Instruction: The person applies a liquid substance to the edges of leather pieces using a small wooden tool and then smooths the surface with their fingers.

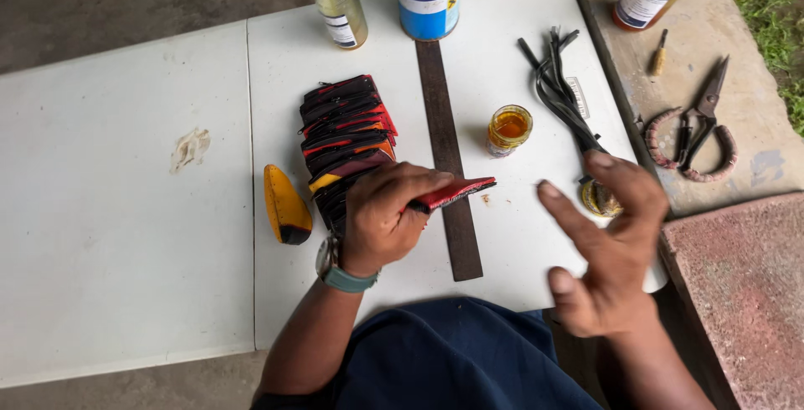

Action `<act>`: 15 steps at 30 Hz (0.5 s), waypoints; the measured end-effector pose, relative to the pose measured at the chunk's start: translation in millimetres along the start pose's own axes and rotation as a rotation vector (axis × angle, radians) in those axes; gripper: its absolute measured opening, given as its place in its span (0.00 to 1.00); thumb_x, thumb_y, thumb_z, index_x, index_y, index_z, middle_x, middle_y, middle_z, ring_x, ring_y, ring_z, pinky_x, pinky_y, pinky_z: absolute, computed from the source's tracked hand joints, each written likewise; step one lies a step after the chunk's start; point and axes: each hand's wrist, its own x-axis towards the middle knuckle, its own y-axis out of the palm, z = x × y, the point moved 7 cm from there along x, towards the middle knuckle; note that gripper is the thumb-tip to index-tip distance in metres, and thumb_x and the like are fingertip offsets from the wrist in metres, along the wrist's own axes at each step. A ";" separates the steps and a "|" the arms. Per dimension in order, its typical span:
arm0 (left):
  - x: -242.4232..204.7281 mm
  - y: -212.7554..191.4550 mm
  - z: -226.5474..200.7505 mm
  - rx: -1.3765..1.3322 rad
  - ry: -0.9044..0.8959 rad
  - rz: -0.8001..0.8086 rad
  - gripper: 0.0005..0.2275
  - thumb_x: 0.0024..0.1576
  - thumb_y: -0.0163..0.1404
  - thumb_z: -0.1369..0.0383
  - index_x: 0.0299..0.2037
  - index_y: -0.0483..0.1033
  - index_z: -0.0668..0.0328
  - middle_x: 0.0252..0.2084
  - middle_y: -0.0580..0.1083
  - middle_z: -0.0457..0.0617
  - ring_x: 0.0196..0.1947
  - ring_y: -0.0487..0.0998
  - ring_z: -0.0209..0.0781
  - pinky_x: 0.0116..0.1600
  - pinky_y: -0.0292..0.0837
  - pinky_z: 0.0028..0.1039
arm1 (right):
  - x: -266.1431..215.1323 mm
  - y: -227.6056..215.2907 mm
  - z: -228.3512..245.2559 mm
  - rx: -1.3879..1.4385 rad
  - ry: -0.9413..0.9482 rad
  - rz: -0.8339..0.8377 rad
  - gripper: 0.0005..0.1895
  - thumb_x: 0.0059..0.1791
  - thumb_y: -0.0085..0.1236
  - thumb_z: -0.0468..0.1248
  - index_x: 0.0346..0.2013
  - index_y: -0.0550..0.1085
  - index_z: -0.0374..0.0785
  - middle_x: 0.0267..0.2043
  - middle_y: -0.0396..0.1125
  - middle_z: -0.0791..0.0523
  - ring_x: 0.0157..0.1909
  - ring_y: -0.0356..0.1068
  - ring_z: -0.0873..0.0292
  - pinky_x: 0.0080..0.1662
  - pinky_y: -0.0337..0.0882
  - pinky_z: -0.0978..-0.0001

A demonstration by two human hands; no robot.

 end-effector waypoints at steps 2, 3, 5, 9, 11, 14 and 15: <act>-3.9 0.0 -8.0 0.069 0.036 -0.045 0.15 0.52 0.57 0.84 0.49 0.77 0.65 0.42 0.80 0.53 0.41 0.82 0.46 0.46 0.78 0.32 | 2.8 15.2 6.6 -0.094 0.003 0.062 0.31 0.52 0.41 0.59 0.54 0.79 0.42 0.64 0.55 0.42 0.69 0.51 0.42 0.67 0.56 0.47; -5.1 0.1 -9.5 0.085 0.040 -0.055 0.15 0.52 0.57 0.84 0.49 0.77 0.65 0.42 0.80 0.53 0.41 0.82 0.46 0.45 0.78 0.32 | 6.9 23.3 8.7 -0.173 -0.015 0.105 0.30 0.51 0.42 0.58 0.54 0.80 0.43 0.66 0.55 0.41 0.70 0.50 0.41 0.67 0.54 0.45; -6.5 0.6 -8.0 0.092 0.043 -0.071 0.15 0.52 0.57 0.84 0.49 0.77 0.66 0.42 0.80 0.53 0.40 0.83 0.47 0.45 0.78 0.32 | 13.2 21.2 10.1 -0.235 -0.010 0.116 0.30 0.52 0.42 0.57 0.56 0.80 0.45 0.69 0.55 0.41 0.72 0.50 0.40 0.70 0.51 0.44; -9.0 1.9 -4.6 0.079 0.031 -0.094 0.15 0.53 0.56 0.84 0.49 0.77 0.66 0.42 0.80 0.53 0.40 0.83 0.46 0.45 0.78 0.32 | 19.4 15.4 14.3 -0.197 -0.002 0.113 0.30 0.53 0.43 0.58 0.58 0.79 0.45 0.69 0.55 0.42 0.71 0.50 0.38 0.72 0.50 0.44; -7.7 4.9 -5.1 0.103 0.016 -0.093 0.14 0.54 0.56 0.84 0.49 0.76 0.66 0.41 0.79 0.53 0.39 0.83 0.47 0.44 0.77 0.33 | 20.2 26.5 20.0 -0.196 -0.008 0.123 0.30 0.51 0.45 0.58 0.57 0.79 0.43 0.68 0.55 0.40 0.69 0.51 0.37 0.70 0.50 0.42; -6.6 8.1 -3.1 0.143 -0.027 -0.107 0.13 0.54 0.54 0.84 0.49 0.77 0.66 0.40 0.79 0.53 0.38 0.83 0.47 0.44 0.77 0.33 | 18.8 34.8 19.4 -0.220 -0.015 0.123 0.28 0.47 0.49 0.56 0.54 0.80 0.44 0.66 0.57 0.40 0.67 0.53 0.38 0.66 0.49 0.42; -5.4 7.1 -0.6 0.144 -0.039 -0.121 0.12 0.55 0.54 0.84 0.49 0.77 0.67 0.40 0.80 0.53 0.39 0.83 0.47 0.44 0.78 0.33 | 16.6 34.3 15.9 -0.239 -0.041 0.145 0.26 0.46 0.53 0.55 0.52 0.81 0.46 0.66 0.59 0.43 0.66 0.54 0.40 0.66 0.50 0.43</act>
